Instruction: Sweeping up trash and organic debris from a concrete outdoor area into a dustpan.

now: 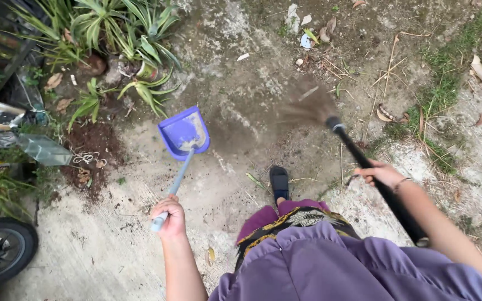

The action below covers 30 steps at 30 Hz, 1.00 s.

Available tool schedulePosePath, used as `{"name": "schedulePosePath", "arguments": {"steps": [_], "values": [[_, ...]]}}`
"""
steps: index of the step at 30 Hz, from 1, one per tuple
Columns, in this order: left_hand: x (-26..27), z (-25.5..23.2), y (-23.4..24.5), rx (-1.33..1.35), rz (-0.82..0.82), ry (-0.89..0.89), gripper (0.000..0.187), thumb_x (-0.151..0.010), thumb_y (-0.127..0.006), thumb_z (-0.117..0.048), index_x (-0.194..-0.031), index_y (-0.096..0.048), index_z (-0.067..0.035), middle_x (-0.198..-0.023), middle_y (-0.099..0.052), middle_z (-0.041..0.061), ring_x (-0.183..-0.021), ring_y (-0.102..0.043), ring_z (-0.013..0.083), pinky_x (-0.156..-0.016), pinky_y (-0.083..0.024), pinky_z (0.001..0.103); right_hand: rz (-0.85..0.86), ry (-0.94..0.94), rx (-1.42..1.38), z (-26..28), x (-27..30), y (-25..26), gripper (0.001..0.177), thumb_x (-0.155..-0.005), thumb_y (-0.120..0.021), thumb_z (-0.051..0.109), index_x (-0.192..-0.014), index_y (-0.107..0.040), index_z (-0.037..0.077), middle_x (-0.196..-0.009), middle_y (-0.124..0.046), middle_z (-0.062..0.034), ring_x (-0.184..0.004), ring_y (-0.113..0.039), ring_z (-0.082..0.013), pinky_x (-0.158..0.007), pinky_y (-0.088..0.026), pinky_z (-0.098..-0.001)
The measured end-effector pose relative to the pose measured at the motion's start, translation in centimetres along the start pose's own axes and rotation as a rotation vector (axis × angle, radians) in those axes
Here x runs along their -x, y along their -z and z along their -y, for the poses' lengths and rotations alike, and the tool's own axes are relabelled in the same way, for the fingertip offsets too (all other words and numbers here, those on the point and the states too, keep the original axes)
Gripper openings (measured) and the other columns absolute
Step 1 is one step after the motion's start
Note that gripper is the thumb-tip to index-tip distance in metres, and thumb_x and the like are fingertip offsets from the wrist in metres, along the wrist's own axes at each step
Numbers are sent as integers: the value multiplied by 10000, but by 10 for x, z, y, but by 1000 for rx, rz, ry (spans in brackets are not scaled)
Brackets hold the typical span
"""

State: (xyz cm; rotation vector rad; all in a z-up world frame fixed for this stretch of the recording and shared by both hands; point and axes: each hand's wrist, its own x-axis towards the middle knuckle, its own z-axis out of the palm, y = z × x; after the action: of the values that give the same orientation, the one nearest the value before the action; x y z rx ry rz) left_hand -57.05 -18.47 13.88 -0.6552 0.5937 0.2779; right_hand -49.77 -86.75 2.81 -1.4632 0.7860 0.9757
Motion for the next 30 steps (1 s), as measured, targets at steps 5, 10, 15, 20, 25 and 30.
{"name": "schedulePosePath", "arguments": {"steps": [5, 10, 15, 20, 25, 30], "values": [[36, -22, 29, 50, 41, 71, 86, -1039, -430, 34, -1017, -355, 69, -663, -562, 28, -508, -590, 116, -464, -557, 245, 37, 17, -119, -31, 51, -26, 495, -848, -784, 177, -1254, -528, 54, -681, -480, 46, -525, -438, -70, -458, -356, -235], [107, -51, 76, -34, 71, 33, 175, -968, -496, 30, -1033, -360, 119, -674, -551, 36, -514, -580, 122, -483, -562, 245, 260, -42, -391, -80, 116, -77, 322, -880, -707, 314, -1094, -556, 127, -661, -442, 93, -487, -379, -5, -420, -317, -192], [195, -80, 130, 25, 159, 59, 128, -941, -481, 68, -1013, -388, 120, -649, -543, 17, -508, -561, 108, -499, -558, 246, 505, -262, -245, -125, 129, -146, 275, -951, -651, 387, -851, -544, 154, -561, -355, 107, -390, -283, -15, -333, -213, -219], [280, -134, 192, 121, 164, -3, 101, -932, -506, 59, -934, -405, 60, -649, -548, 21, -513, -566, 114, -509, -567, 252, 738, -444, 122, -209, 102, -216, 307, -974, -724, 302, -761, -540, 179, -560, -374, 116, -430, -322, -15, -407, -276, -207], [321, -178, 240, 9, 74, -258, 159, -877, -513, 94, -1020, -459, 137, -685, -549, 52, -531, -575, 111, -517, -579, 241, 814, -398, 558, -281, 79, -212, 179, -973, -724, 269, -876, -651, 137, -556, -414, 93, -464, -375, -55, -460, -345, -237], [356, -194, 280, 168, 62, -236, 129, -815, -514, 135, -790, -493, 10, -646, -534, 19, -500, -555, 122, -491, -562, 257, 646, -231, 775, -243, 78, -81, 183, -944, -629, 378, -990, -788, 298, -464, -278, 82, -431, -326, -78, -468, -337, -244]]}}
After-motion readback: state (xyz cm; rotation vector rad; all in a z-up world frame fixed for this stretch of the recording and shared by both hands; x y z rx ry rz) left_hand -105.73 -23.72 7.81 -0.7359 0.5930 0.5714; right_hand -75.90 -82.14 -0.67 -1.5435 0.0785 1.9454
